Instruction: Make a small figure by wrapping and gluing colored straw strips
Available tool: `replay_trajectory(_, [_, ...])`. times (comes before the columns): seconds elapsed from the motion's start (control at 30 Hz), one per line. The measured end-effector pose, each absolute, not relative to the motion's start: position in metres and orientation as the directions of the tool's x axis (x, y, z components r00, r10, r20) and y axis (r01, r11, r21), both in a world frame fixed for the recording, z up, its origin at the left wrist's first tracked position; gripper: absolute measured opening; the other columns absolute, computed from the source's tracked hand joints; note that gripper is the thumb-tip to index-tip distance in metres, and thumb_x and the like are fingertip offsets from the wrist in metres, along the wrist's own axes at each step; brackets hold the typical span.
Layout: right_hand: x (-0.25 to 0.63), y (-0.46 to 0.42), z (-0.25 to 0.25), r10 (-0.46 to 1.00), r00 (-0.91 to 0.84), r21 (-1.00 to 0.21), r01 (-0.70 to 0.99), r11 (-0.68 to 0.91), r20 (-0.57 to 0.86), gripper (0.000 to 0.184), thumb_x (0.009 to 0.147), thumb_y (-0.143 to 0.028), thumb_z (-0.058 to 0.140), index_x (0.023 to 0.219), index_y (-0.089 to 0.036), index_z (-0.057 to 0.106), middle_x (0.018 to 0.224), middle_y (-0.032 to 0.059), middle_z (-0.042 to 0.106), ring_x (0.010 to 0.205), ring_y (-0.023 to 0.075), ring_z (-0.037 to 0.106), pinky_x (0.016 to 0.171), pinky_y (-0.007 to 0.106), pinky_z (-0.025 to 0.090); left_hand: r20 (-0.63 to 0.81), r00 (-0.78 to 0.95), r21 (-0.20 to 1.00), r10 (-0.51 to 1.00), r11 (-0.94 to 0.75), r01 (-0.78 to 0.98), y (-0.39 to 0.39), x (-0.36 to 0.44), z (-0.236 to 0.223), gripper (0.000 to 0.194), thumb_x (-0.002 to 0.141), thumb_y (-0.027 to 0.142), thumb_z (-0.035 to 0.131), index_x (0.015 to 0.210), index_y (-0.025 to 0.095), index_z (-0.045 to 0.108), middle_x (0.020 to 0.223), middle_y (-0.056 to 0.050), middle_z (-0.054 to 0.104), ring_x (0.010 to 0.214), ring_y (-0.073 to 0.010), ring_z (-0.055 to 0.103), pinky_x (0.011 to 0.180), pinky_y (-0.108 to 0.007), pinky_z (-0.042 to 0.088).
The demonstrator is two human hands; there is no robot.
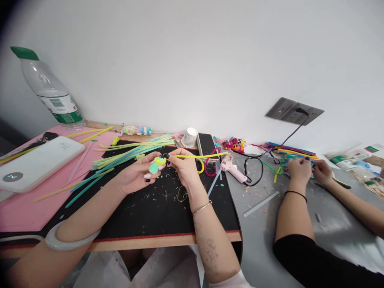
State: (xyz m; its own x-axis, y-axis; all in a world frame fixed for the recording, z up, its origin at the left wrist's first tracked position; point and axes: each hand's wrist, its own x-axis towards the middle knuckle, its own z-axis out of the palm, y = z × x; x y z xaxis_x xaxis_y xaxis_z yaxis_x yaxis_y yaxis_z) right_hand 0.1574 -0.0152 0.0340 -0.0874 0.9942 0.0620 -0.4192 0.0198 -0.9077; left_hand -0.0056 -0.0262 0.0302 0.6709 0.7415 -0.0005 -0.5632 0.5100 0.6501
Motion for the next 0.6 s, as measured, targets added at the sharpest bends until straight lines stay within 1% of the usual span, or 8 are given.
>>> replay_trajectory(0.07, [0.157, -0.015, 0.034, 0.995, -0.088, -0.912, -0.409, 0.013, 0.054, 0.020, 0.056, -0.022, 0.079, 0.063, -0.017, 0.062, 0.062, -0.0034, 0.061, 0.049, 0.0066, 0.052, 0.050, 0.021, 0.046, -0.018, 0.668, 0.656, 0.744, 0.512, -0.554, -0.027, -0.007, 0.030, 0.023, 0.078, 0.015, 0.061, 0.099, 0.024, 0.056, 0.079, -0.002, 0.059, 0.050, -0.0045, 0.053, 0.047, -0.015, 0.046])
replay_trajectory(0.17, [0.157, -0.016, 0.034, 0.994, -0.094, -0.911, -0.411, 0.020, 0.064, 0.019, 0.058, -0.022, 0.079, 0.065, -0.017, 0.062, 0.061, -0.0035, 0.061, 0.050, 0.0065, 0.052, 0.050, 0.020, 0.046, -0.038, 0.671, 0.681, 0.740, 0.511, -0.525, -0.027, -0.007, 0.030, 0.030, 0.078, 0.018, 0.062, 0.104, 0.027, 0.053, 0.080, -0.001, 0.059, 0.058, -0.0097, 0.060, 0.052, -0.020, 0.052])
replay_trajectory(0.23, [0.156, -0.016, 0.034, 0.993, -0.100, -0.906, -0.423, 0.019, 0.067, 0.019, 0.058, -0.022, 0.079, 0.066, -0.017, 0.062, 0.062, -0.0036, 0.061, 0.051, 0.0066, 0.053, 0.050, 0.020, 0.045, -0.041, 0.681, 0.694, 0.731, 0.511, -0.506, -0.028, -0.007, 0.031, 0.031, 0.078, 0.019, 0.062, 0.106, 0.027, 0.051, 0.080, -0.001, 0.058, 0.062, -0.0112, 0.062, 0.051, -0.020, 0.053])
replay_trajectory(0.33, [0.157, -0.017, 0.035, 0.992, -0.114, -0.902, -0.433, 0.002, 0.057, 0.020, 0.056, -0.020, 0.080, 0.065, -0.017, 0.062, 0.063, -0.0037, 0.061, 0.052, 0.0063, 0.054, 0.051, 0.019, 0.045, -0.042, 0.694, 0.707, 0.719, 0.512, -0.488, -0.028, -0.007, 0.034, 0.029, 0.078, 0.019, 0.062, 0.104, 0.024, 0.051, 0.080, -0.001, 0.056, 0.061, -0.0090, 0.060, 0.048, -0.016, 0.051])
replay_trajectory(0.43, [0.159, -0.018, 0.038, 0.986, -0.160, -0.912, -0.409, -0.025, 0.045, 0.021, 0.056, -0.020, 0.080, 0.067, -0.017, 0.062, 0.063, -0.0039, 0.060, 0.053, 0.0062, 0.054, 0.051, 0.018, 0.044, -0.065, 0.711, 0.753, 0.701, 0.502, -0.426, -0.028, -0.007, 0.036, 0.025, 0.078, 0.020, 0.062, 0.102, 0.021, 0.051, 0.076, 0.000, 0.054, 0.059, -0.0074, 0.057, 0.048, -0.014, 0.049])
replay_trajectory(0.6, [0.166, -0.019, 0.041, 0.964, -0.265, -0.963, -0.264, -0.049, 0.024, 0.024, 0.057, -0.020, 0.078, 0.074, -0.017, 0.062, 0.061, -0.0040, 0.060, 0.052, 0.0068, 0.053, 0.050, 0.019, 0.043, -0.142, 0.729, 0.844, 0.669, 0.466, -0.263, -0.028, -0.008, 0.037, 0.028, 0.077, 0.020, 0.064, 0.101, 0.020, 0.049, 0.076, 0.001, 0.055, 0.058, -0.0069, 0.056, 0.049, -0.016, 0.048])
